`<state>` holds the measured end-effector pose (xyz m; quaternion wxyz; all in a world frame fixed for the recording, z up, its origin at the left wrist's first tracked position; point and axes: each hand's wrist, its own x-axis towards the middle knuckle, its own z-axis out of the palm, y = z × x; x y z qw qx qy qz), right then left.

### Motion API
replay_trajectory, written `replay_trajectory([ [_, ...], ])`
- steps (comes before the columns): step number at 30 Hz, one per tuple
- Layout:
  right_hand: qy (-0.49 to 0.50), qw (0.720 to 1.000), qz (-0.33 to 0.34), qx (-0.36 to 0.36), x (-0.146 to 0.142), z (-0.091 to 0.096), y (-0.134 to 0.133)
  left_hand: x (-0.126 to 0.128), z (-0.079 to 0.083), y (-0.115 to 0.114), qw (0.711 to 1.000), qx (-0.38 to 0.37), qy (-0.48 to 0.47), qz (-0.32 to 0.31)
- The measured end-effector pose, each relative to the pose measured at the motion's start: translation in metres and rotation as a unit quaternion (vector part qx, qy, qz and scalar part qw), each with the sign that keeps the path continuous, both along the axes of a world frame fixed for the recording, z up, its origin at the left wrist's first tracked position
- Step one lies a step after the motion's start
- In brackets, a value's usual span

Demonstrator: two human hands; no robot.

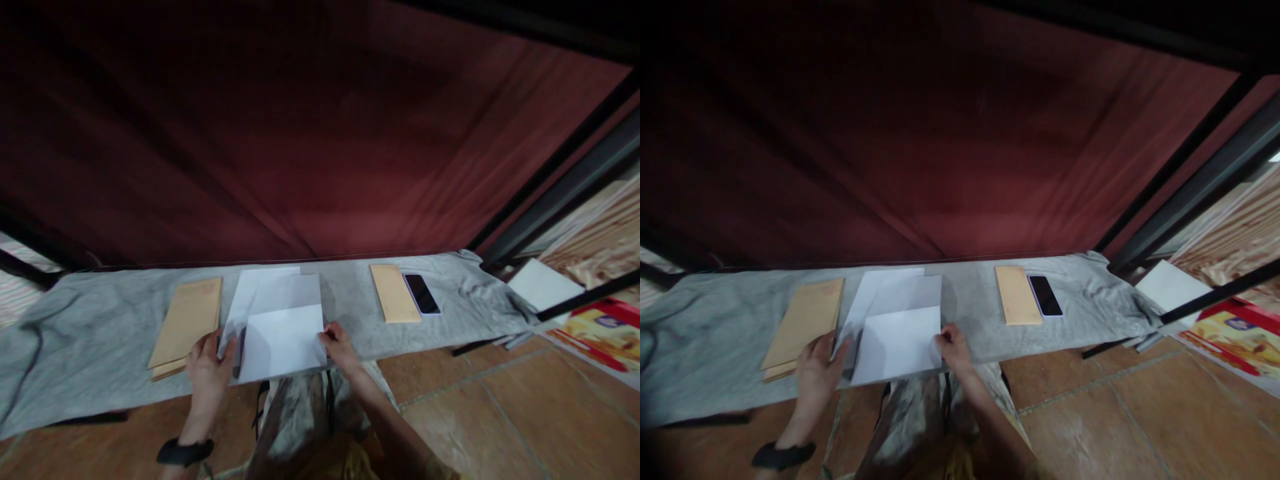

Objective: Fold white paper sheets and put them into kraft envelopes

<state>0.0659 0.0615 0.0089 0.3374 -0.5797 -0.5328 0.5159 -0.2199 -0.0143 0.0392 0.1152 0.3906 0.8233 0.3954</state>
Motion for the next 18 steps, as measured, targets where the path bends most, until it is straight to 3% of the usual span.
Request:
replay_trajectory([
  [3,0.044,0.998,-0.021,-0.037,0.024,0.0,-0.007,0.005,0.007,0.009,0.997,0.015,-0.069,-0.012],
  [7,0.023,0.998,-0.03,-0.049,0.049,0.002,-0.013,0.021,0.003,0.023,0.975,-0.017,-0.216,-0.046],
  [13,0.016,0.997,0.003,-0.077,0.068,0.003,-0.013,0.051,-0.001,0.035,0.957,-0.037,-0.278,-0.072],
  [18,0.029,0.999,-0.001,-0.044,0.071,0.007,0.003,0.05,-0.006,0.041,0.958,0.02,-0.286,-0.018],
])
